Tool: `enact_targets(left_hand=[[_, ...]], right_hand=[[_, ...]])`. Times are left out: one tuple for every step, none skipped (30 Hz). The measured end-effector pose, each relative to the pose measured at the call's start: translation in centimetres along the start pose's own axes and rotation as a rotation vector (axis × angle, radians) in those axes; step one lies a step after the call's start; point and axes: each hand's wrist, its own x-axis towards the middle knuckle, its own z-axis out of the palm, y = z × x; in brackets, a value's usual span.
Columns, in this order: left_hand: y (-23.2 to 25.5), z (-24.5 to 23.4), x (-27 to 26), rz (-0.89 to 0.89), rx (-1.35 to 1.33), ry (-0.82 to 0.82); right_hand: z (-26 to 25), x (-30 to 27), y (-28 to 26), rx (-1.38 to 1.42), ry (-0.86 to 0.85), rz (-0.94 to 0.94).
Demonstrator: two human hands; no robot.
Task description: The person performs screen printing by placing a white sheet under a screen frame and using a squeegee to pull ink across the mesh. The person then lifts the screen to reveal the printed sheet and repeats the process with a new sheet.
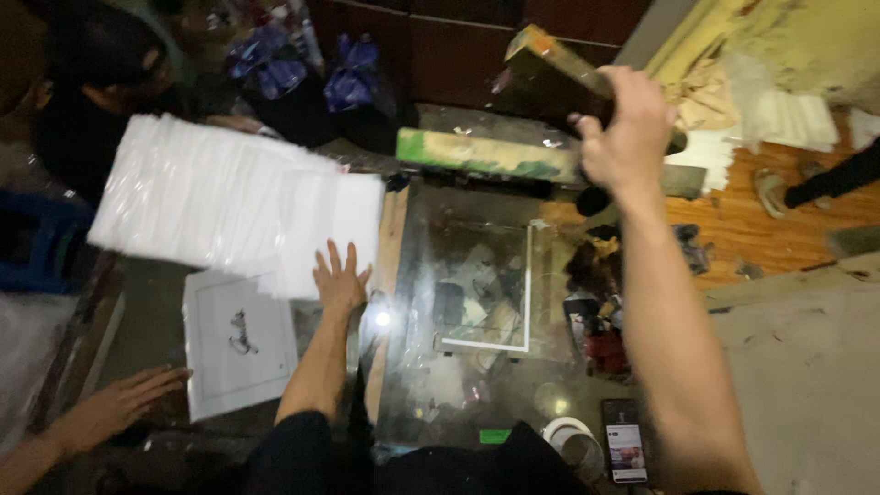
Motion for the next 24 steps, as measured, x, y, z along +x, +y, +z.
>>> enact_targets(left_hand=[[1.0, -0.5, -0.2, 0.023, -0.003, 0.003], [2.0, -1.0, -0.4, -0.01, -0.108, 0.09], [2.9, -1.5, -0.7, -0.043, -0.212, 0.172], [4.9, -0.8, -0.7, -0.02, -0.215, 0.171], [6.3, 0.3, -1.7, 0.067, -0.094, 0.168], [7.6, 1.4, -2.8, 0.155, 0.025, 0.166], [10.3, 3.4, -4.5, 0.168, 0.027, 0.153], [12.9, 5.3, -6.4, 0.206, -0.084, 0.115], [15.4, 7.3, -8.4, 0.24, -0.195, 0.077], [17.2, 5.3, -10.2, 0.25, -0.194, 0.063], [19.4, 3.4, -12.0, 0.305, -0.223, -0.088], [21.5, 1.4, -13.8, 0.36, -0.251, -0.24], [22.3, 2.3, -13.8, 0.366, -0.262, -0.25], [23.0, 3.2, -13.9, 0.402, -0.219, -0.231], [23.8, 4.0, -13.7, 0.437, -0.176, -0.205], [24.4, 4.7, -14.0, 0.442, -0.186, -0.209], [24.8, 5.2, -13.9, 0.457, -0.158, -0.175], [25.2, 5.7, -13.8, 0.471, -0.13, -0.14], [25.5, 5.2, -14.0, 0.471, -0.131, -0.135], [25.8, 4.7, -14.2, 0.469, -0.161, -0.188], [25.8, 4.3, -14.4, 0.464, -0.189, -0.242], [25.9, 4.1, -14.3, 0.462, -0.187, -0.238], [26.1, 4.0, -14.4, 0.465, -0.187, -0.256], [26.2, 3.9, -14.5, 0.467, -0.187, -0.273]], right_hand=[[0.2, 0.0, 0.0, -0.019, 0.009, 0.01], [0.4, 0.0, 0.0, -0.038, 0.022, 0.011], [0.8, -0.1, 0.0, -0.055, 0.034, 0.016], [0.3, 0.6, -0.2, -0.074, 0.042, 0.029], [0.0, 0.7, -0.8, -0.045, 0.02, 0.062], [-0.2, 0.8, -1.4, -0.015, -0.001, 0.095], [-0.3, 1.1, -1.5, -0.024, -0.008, 0.11], [-0.4, 1.4, -1.7, -0.019, -0.012, 0.12], [-0.5, 1.7, -1.8, -0.013, -0.015, 0.129], [-0.6, 1.4, -2.0, -0.021, -0.022, 0.141], [-0.7, 1.4, -2.0, -0.008, -0.033, 0.147], [-0.9, 1.5, -2.1, 0.006, -0.044, 0.153], [-0.8, 1.1, -2.0, -0.006, -0.054, 0.154], [-0.8, 0.7, -1.9, 0.005, -0.046, 0.149], [-0.7, 0.5, -1.8, 0.018, -0.033, 0.141], [-0.9, 0.4, -1.9, 0.008, -0.039, 0.138], [-1.0, 0.4, -2.0, 0.024, -0.049, 0.148], [-1.1, 0.5, -2.2, 0.04, -0.059, 0.159], [-1.1, 0.6, -2.2, 0.04, -0.055, 0.155], [-1.1, 0.7, -2.2, 0.042, -0.061, 0.166], [-1.0, 0.7, -2.3, 0.049, -0.067, 0.179], [-1.0, 0.8, -2.3, 0.051, -0.064, 0.177], [-1.1, 0.8, -2.4, 0.042, -0.063, 0.175], [-1.1, 0.8, -2.4, 0.033, -0.062, 0.174]])
